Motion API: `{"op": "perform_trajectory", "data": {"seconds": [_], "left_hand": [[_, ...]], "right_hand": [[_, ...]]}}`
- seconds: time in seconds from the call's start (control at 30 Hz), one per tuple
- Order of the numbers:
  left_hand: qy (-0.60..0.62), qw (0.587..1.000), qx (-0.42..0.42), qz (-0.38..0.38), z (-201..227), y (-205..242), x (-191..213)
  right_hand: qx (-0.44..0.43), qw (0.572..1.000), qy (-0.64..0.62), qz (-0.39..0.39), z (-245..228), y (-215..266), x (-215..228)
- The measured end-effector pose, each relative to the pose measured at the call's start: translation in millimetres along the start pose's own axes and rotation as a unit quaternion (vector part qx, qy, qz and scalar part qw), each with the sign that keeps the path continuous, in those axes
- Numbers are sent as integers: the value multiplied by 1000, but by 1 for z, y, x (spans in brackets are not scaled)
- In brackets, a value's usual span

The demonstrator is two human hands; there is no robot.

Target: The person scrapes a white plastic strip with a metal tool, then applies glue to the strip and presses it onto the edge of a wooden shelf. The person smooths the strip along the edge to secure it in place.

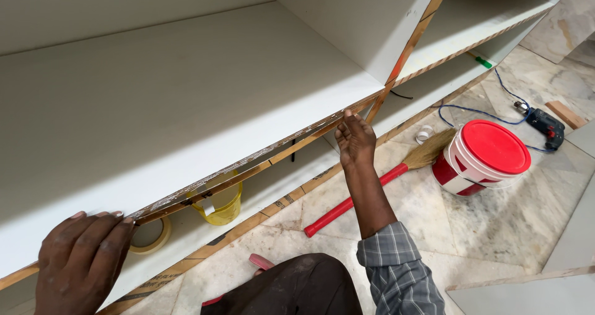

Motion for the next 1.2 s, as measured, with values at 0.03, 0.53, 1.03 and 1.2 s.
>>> {"op": "perform_trajectory", "data": {"seconds": [0.03, 0.53, 1.03, 1.2], "left_hand": [[-3, 1000, 2, -1, 0, 1, -1], [-4, 1000, 7, 16, 1, -2, -1], [17, 999, 11, 49, 3, -8, 11], [16, 998, 24, 54, 3, -8, 12]], "right_hand": [[3, 1000, -8, -4, -1, 0, 0], [76, 997, -9, -5, -21, 10, -8], [79, 997, 22, 5, -23, 5, -21], [75, 997, 29, 10, -22, 7, -23]]}}
Point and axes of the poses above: each hand's wrist, its own y-axis away from the middle knuckle, its own x-axis out of the back of the hand, z = x × y, the point moved 6 cm from there along -y, towards the middle knuckle, and after that the axes turned 8 degrees about -y, right-handed, at the moved point
